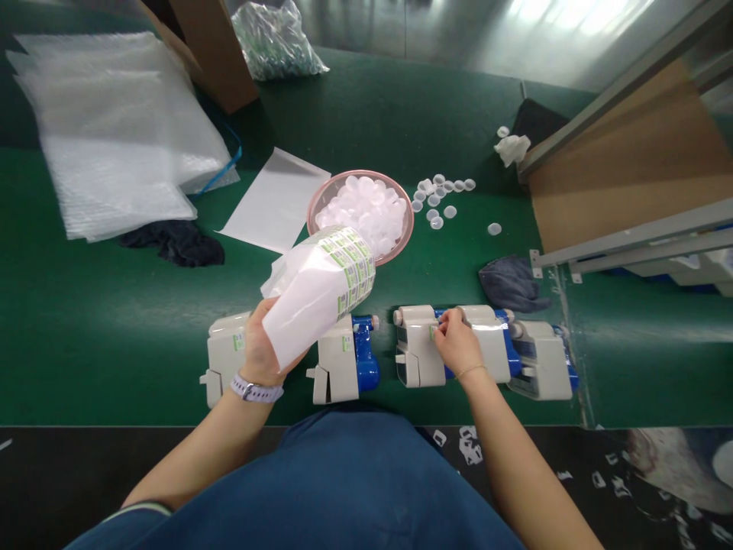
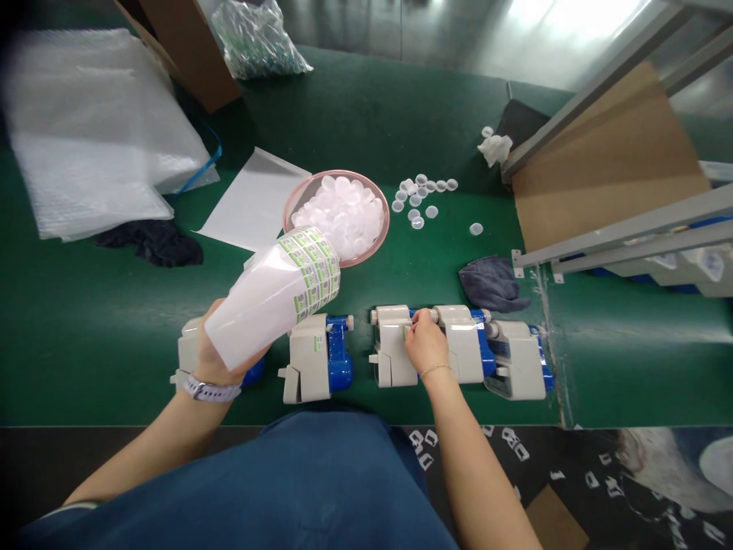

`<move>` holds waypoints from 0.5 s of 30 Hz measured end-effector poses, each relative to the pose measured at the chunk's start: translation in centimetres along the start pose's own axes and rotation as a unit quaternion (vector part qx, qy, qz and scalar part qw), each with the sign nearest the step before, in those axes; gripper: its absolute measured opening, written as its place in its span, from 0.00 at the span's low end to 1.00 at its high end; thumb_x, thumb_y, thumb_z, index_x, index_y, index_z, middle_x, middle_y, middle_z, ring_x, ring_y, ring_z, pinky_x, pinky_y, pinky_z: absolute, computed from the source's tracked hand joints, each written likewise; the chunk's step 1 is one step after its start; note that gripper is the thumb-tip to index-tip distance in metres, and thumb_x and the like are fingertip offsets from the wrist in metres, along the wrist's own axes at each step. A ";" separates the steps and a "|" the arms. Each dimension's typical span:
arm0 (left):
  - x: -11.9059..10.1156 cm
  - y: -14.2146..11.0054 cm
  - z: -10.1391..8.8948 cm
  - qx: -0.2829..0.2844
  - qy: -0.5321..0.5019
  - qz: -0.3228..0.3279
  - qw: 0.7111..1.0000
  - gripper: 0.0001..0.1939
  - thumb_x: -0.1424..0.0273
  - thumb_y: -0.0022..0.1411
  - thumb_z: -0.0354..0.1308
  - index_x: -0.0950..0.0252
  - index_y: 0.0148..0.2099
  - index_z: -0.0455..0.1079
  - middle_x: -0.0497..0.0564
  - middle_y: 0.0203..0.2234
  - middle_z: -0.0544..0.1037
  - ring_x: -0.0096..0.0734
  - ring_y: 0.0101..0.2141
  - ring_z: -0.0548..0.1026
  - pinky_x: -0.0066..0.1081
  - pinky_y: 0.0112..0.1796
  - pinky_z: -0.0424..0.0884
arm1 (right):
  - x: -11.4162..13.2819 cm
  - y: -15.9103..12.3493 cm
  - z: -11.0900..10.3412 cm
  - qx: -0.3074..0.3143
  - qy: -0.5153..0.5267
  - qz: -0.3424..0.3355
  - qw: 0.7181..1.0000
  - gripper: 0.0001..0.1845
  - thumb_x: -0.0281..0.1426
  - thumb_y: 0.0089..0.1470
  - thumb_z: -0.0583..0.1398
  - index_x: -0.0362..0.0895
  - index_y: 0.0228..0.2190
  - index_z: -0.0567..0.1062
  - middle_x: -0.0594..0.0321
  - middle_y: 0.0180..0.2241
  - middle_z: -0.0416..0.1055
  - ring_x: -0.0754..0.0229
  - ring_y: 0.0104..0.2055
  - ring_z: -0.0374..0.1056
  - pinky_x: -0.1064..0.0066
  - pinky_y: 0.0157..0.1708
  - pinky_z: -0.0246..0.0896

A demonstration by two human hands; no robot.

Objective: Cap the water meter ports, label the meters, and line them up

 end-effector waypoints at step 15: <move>4.5 -3.2 1.3 0.054 0.062 -0.109 0.991 0.12 0.69 0.52 0.51 0.66 0.35 0.73 0.55 0.26 0.79 0.45 0.31 0.78 0.37 0.31 0.77 | 9.6 -9.0 -6.2 -0.274 0.123 -0.335 0.893 0.23 0.33 0.55 0.57 0.52 0.53 0.65 0.54 0.61 0.53 0.48 0.62 0.52 0.47 0.57 0.53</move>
Point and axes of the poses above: each hand's wrist, its own y-axis towards the middle knuckle, its own z-axis out of the palm, x = y × z, the point moved 6 cm from there along y, towards the middle knuckle
